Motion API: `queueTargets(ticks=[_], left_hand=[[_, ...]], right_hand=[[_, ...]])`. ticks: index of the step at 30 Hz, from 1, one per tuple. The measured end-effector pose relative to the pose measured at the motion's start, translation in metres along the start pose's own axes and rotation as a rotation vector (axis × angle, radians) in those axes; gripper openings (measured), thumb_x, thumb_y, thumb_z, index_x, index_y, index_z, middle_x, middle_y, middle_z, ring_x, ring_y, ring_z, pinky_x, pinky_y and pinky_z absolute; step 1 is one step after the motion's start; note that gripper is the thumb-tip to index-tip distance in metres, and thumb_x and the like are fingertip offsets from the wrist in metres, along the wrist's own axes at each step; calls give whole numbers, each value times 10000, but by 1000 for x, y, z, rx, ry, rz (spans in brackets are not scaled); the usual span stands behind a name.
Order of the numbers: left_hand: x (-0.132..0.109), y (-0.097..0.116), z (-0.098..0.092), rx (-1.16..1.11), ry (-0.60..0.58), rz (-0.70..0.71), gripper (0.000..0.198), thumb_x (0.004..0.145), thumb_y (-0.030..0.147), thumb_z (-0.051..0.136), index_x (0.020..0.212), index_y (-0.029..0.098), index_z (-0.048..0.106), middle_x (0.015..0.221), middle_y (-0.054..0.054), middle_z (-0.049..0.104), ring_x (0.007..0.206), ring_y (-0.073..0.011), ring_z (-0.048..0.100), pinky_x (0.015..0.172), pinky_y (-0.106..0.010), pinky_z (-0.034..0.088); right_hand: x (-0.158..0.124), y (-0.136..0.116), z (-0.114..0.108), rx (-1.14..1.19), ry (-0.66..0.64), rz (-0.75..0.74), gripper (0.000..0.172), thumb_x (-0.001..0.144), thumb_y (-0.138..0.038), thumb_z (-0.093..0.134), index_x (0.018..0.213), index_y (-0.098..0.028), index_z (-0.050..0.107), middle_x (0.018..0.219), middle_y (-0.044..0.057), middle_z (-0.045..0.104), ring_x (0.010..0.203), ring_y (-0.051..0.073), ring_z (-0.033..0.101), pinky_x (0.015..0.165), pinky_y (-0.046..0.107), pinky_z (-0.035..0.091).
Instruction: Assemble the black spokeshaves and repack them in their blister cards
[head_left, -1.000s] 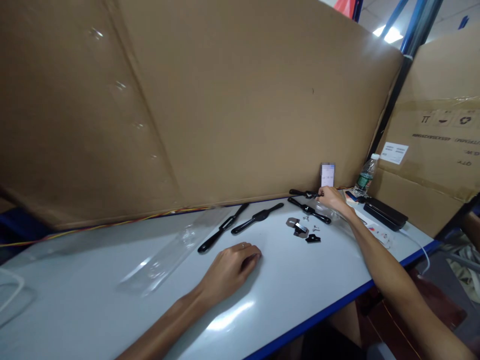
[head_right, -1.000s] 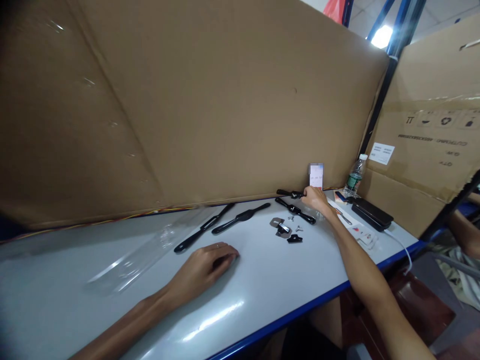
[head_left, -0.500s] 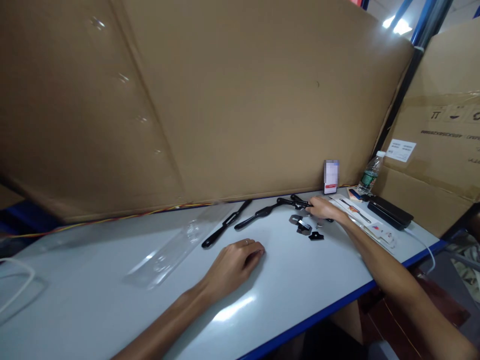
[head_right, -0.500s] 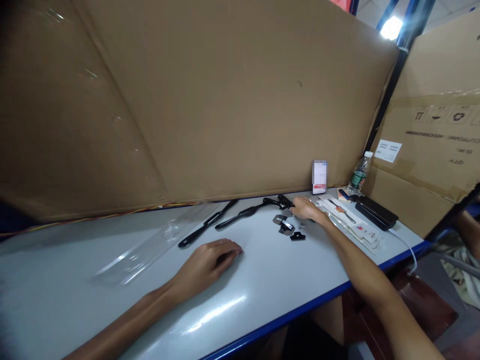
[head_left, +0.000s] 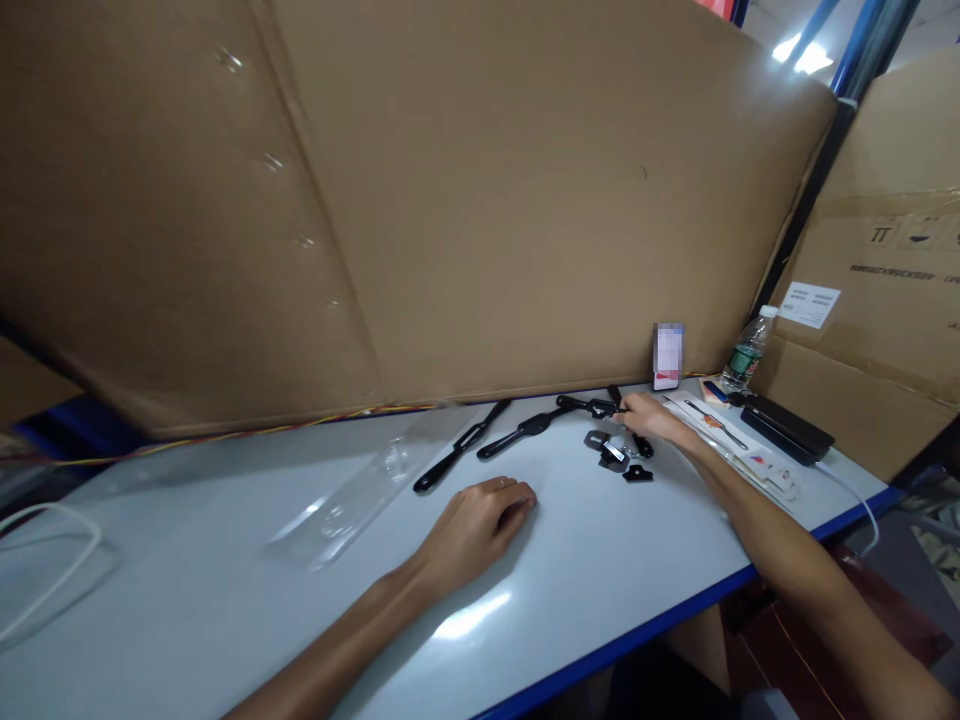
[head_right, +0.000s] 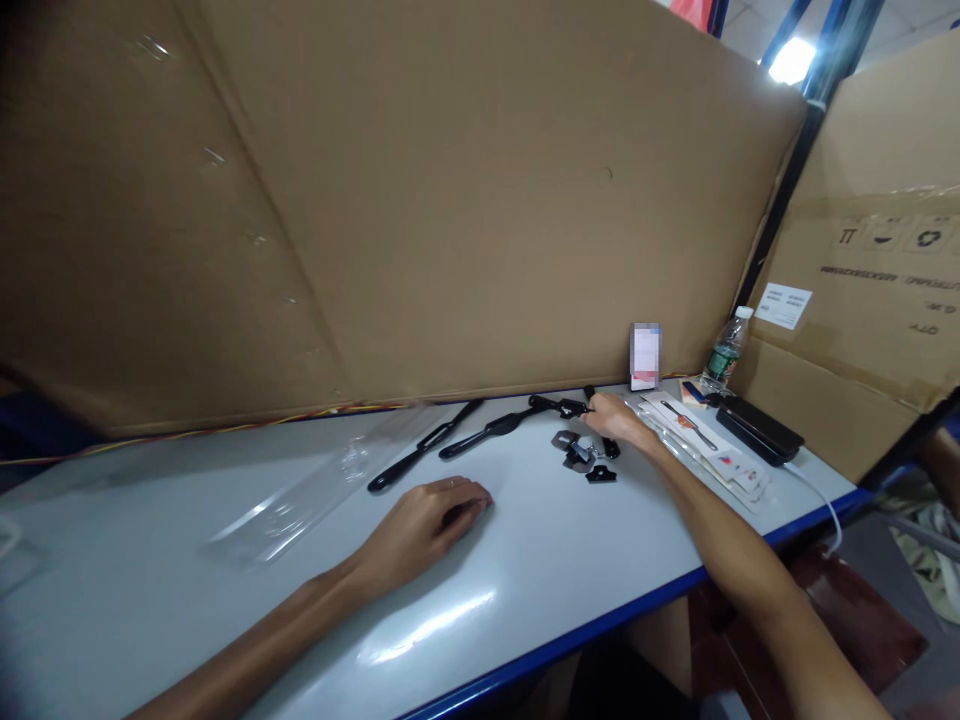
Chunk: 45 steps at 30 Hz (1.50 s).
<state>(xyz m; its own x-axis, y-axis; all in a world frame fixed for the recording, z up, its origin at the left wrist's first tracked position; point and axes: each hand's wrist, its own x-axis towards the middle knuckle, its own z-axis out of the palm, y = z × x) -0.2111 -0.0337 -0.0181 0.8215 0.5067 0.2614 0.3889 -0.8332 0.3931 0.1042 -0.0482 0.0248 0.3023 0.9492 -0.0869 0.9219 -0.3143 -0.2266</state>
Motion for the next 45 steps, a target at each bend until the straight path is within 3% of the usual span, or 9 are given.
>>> queueTargets(ticks=[4,12,22,26,29,32,35,40,45], left_hand=[[0,-2,3,-21,45,21,347,962,243,394,910,210,735,868,-68,737,812,-202,674,766,-326,507],[0,-8,7,-46,62,24,312,953,251,429,922,215,737,864,-60,731,813,-202,678,756,-307,515],[-1,-8,8,-25,66,42,319,950,214,413,941,213,732,886,-58,744,822,-204,690,770,-321,524],[-1,-10,7,29,90,9,378,906,122,384,1060,200,720,977,-73,750,877,-218,695,780,-351,535],[1,-14,4,70,188,-35,404,879,82,383,1089,185,712,1009,-90,726,935,-229,681,780,-364,551],[3,-23,2,107,275,-49,344,918,144,430,1107,185,715,1097,-104,714,1051,-253,658,900,-431,555],[4,-35,6,155,268,-48,344,968,278,473,1221,196,690,1307,-122,664,1219,-301,612,1037,-533,503],[4,-53,19,245,258,-22,464,1017,425,417,1327,175,656,1501,-175,518,1396,-358,487,1115,-576,442],[7,-62,28,286,231,-56,530,1029,465,354,1301,143,675,1466,-217,530,1371,-380,508,1091,-568,461]], right_hand=[[-4,-4,-3,-107,54,61,342,981,-365,520,1064,-121,745,1167,196,743,1025,296,720,695,276,482],[-17,-13,4,-227,22,54,285,874,-311,666,1064,-138,790,1111,201,765,1044,323,732,762,298,510],[-15,6,-13,-298,49,90,400,898,-499,683,1082,-157,781,1137,194,757,1060,333,722,792,337,521],[-17,4,-16,-312,159,89,368,985,-401,557,1084,-122,777,1113,228,751,1065,333,718,790,342,504],[-18,-3,-14,-308,259,63,380,1009,-311,454,1027,-131,788,1091,222,754,1044,335,719,777,350,489],[-19,-10,-10,-265,358,27,315,955,-235,491,921,-164,796,1006,189,770,976,316,727,756,338,473],[-17,-11,-7,-202,459,13,277,948,-276,532,876,-190,785,914,149,773,890,284,724,732,318,460],[-1,21,-22,-158,632,92,390,1052,-353,381,1086,-201,739,1074,129,750,1011,259,676,831,319,462],[22,78,-44,-146,712,128,373,1027,-258,399,1047,-143,754,1430,166,575,1213,284,566,1024,378,419]])
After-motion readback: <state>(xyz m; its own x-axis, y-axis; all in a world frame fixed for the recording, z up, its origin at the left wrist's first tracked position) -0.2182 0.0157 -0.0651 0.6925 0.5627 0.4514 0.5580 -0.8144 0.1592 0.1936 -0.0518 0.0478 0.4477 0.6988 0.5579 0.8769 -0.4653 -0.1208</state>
